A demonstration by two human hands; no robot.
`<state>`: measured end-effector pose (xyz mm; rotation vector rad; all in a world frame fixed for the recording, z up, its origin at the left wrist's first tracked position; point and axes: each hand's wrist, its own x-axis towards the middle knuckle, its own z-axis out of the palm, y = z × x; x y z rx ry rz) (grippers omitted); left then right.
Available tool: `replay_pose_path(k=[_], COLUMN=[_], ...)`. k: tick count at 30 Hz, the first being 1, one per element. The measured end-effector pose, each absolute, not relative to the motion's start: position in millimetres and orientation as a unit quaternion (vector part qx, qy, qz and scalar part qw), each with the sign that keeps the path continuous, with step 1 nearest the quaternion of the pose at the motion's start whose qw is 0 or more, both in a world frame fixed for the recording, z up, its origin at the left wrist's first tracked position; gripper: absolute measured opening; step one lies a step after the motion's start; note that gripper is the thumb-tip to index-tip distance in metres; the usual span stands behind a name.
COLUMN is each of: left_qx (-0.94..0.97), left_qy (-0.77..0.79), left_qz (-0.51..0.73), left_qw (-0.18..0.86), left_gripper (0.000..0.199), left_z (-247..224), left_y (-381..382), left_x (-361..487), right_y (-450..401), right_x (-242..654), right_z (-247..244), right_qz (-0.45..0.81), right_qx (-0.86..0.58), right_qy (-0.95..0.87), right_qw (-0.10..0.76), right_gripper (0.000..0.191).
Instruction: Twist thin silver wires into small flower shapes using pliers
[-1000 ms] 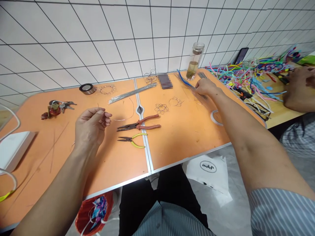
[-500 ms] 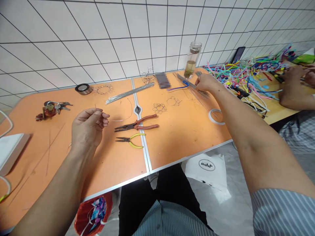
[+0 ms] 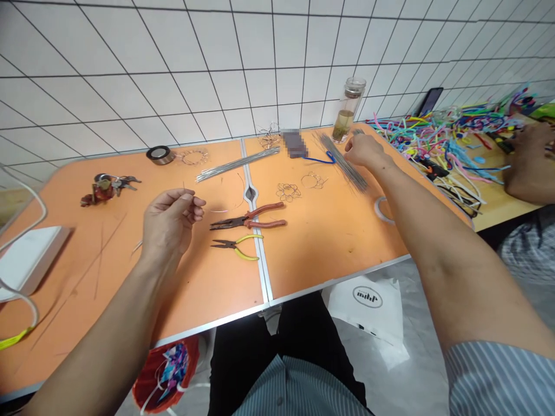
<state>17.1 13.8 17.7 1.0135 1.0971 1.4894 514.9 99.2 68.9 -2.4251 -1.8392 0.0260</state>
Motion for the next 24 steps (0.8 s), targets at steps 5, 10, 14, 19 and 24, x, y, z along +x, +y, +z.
replay_pose_path(k=[5,10,14,19,24], left_qx=[0.415,0.406,0.402,0.401,0.410], left_qy=[0.454,0.455,0.458,0.453,0.447], left_qz=[0.614,0.616,0.615,0.614,0.606], left_qw=[0.494,0.498,0.501,0.507,0.515], left_gripper=[0.020,0.024,0.025,0.025,0.024], left_z=[18,19,19,18,17], left_y=[13,15,16,15,13], left_x=[17,14,14,14,15], right_y=[128,158,173,183,185], right_x=[457,399,378,374,370], right_z=[58,46,37,34,35], right_qz=[0.017,0.026,0.053,0.047,0.037], right_qx=[-0.789,-0.781,-0.803,-0.811,-0.815], right_qy=[-0.601,-0.609,-0.583,-0.575,-0.571], right_qw=[0.124,0.135,0.112,0.093,0.086], right_gripper=[0.039,0.067,0.082,0.084,0.081])
